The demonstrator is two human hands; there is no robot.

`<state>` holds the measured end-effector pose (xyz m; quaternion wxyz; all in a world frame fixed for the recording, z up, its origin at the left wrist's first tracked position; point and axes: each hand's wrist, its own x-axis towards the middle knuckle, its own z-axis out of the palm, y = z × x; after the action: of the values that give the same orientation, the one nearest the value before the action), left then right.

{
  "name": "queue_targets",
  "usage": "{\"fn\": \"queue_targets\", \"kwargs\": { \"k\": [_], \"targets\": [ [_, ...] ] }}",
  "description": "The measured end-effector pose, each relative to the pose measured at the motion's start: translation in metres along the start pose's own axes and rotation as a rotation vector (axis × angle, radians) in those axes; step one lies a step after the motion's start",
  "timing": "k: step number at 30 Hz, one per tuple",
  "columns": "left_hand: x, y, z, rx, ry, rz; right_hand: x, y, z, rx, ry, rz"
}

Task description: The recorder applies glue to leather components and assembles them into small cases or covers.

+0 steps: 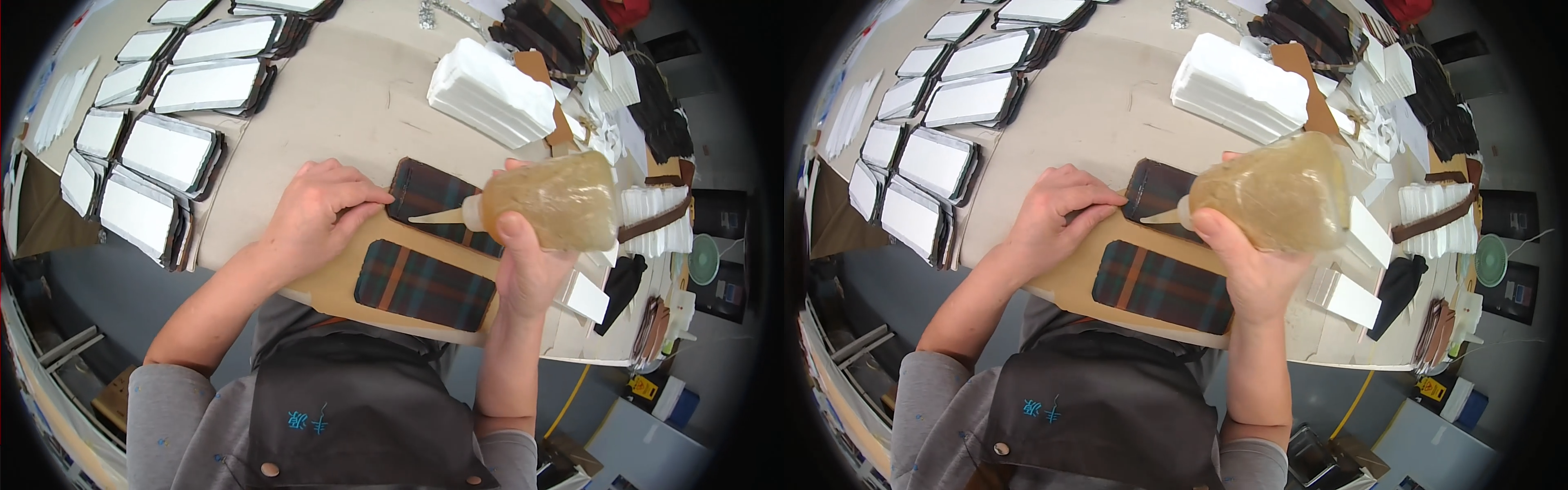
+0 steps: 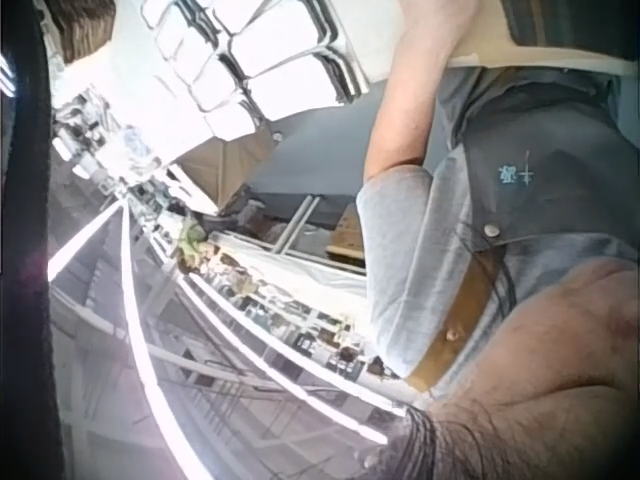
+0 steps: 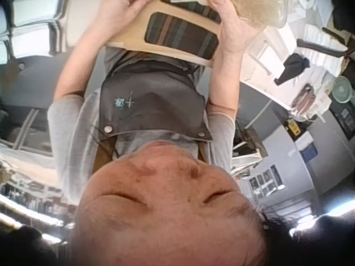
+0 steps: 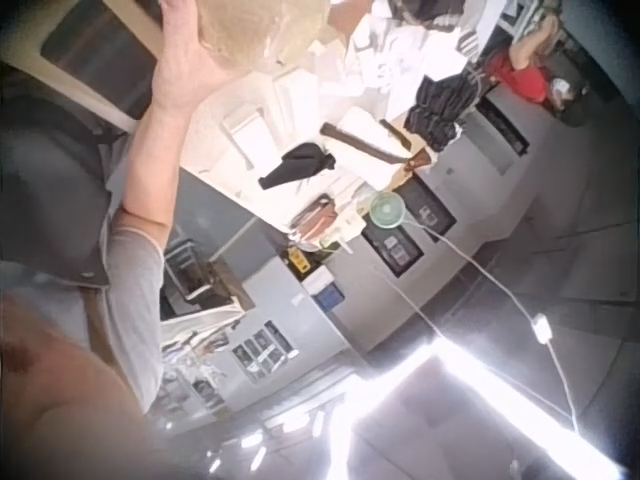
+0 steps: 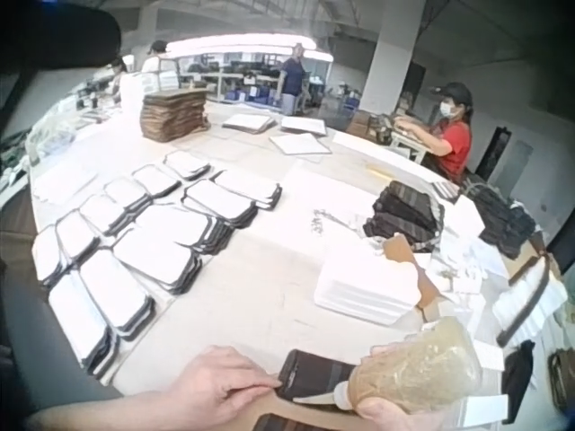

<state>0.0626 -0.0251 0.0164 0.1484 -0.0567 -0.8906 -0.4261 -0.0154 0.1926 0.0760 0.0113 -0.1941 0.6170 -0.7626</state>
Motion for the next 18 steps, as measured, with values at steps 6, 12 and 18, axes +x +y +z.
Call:
{"fn": "queue_targets", "kwargs": {
  "k": [6,12,18],
  "targets": [
    [-0.001,0.001,0.002,0.077,-0.001,0.072,0.003,0.014,0.008,-0.077,-0.035,0.037],
    [0.0,0.0,0.006,0.084,0.033,0.093,0.001,0.006,-0.013,-0.071,0.009,0.069],
    [0.002,0.001,0.005,0.08,0.014,0.079,-0.003,0.0,-0.044,-0.21,0.048,0.049]
  ]
}}
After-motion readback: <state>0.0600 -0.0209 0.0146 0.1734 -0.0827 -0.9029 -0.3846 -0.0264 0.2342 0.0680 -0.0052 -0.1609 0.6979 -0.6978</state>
